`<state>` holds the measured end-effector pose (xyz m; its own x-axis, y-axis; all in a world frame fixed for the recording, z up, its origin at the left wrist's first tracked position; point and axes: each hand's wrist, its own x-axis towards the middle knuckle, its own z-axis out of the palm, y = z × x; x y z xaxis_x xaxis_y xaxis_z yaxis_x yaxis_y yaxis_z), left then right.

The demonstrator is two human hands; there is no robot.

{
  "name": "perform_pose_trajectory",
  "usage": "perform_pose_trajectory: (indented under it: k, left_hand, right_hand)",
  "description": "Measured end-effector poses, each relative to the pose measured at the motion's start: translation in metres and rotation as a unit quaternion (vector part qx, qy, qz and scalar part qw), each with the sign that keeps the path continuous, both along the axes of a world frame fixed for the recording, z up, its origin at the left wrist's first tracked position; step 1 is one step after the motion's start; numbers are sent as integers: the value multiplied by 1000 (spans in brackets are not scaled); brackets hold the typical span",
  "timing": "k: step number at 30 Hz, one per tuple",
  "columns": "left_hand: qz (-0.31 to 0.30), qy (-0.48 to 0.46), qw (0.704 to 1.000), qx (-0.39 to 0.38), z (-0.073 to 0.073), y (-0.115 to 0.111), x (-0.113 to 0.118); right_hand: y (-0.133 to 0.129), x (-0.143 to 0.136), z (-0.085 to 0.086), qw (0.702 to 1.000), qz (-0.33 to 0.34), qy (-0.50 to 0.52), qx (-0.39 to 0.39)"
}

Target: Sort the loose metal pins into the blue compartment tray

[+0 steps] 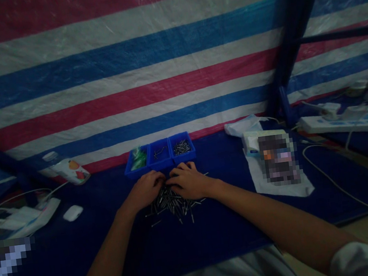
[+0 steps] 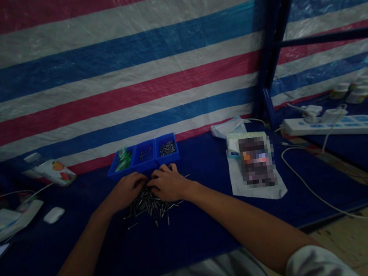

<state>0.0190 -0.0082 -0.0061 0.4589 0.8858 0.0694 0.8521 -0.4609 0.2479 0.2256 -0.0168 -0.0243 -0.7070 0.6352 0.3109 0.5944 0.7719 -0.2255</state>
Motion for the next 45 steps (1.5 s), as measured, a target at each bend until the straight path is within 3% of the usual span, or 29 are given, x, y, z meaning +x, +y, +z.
perform_pose_trajectory:
  k: [6,15,28,34,37,42,45]
  left_hand:
    - [9,5,1000,-6,4,-5,3]
    - [16,15,1000,-6,3,-4,8]
    - [18,19,1000,-6,3,-3,8]
    - [18,2,1000,-1,0,-2,6]
    - [8,-6,1000,-5,1,-2,6]
    - [-2,-6,1000,-6,2,-3,5]
    - [-4,-7,1000,-7,2,-3,4]
  right_hand:
    - [1,0,0,999,7,-18,39]
    - [7,0,9,974,49,-105,193]
    - [12,-1,8,973,90,-69,200]
    - [10,2,14,990,54,79,104]
    - [13,5,14,983,31,175,38]
    - [22,7,14,937,-33,337,-86]
    - [30,9,15,874,-122,427,-197]
